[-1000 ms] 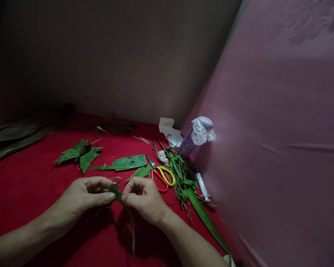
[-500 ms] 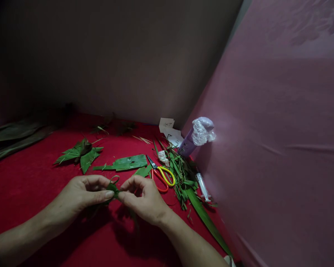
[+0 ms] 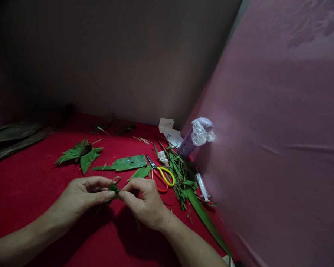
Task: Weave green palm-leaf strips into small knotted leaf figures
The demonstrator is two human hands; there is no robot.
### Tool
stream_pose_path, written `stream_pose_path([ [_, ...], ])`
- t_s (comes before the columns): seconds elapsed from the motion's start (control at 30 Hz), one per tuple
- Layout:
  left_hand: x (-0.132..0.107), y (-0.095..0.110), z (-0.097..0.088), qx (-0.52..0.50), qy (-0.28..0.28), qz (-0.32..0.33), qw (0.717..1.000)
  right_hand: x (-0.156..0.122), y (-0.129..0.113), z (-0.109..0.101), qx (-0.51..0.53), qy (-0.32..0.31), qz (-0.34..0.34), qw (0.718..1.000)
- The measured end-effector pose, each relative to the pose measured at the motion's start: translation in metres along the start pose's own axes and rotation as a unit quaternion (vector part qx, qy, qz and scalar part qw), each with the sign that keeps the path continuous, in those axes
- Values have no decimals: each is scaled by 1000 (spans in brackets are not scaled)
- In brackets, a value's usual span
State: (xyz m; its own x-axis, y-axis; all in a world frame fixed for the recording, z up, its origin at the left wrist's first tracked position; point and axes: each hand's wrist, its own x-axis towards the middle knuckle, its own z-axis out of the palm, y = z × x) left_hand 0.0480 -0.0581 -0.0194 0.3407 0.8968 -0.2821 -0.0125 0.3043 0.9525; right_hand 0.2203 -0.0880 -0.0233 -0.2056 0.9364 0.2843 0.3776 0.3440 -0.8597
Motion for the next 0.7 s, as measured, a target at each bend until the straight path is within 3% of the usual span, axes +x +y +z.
stream_pose_path([
  [0.27, 0, -2, -1, 44, -90, -34, 994, -2, 6, 2, -3, -9, -5, 1000],
  [0.47, 4, -6, -3, 23, -72, -32, 997, -3, 2, 2, 3, -7, -2, 1000],
  [0.7, 2, -1, 0, -7, -35, -55, 998, -3, 1, 3, 70, -22, 51, 996],
])
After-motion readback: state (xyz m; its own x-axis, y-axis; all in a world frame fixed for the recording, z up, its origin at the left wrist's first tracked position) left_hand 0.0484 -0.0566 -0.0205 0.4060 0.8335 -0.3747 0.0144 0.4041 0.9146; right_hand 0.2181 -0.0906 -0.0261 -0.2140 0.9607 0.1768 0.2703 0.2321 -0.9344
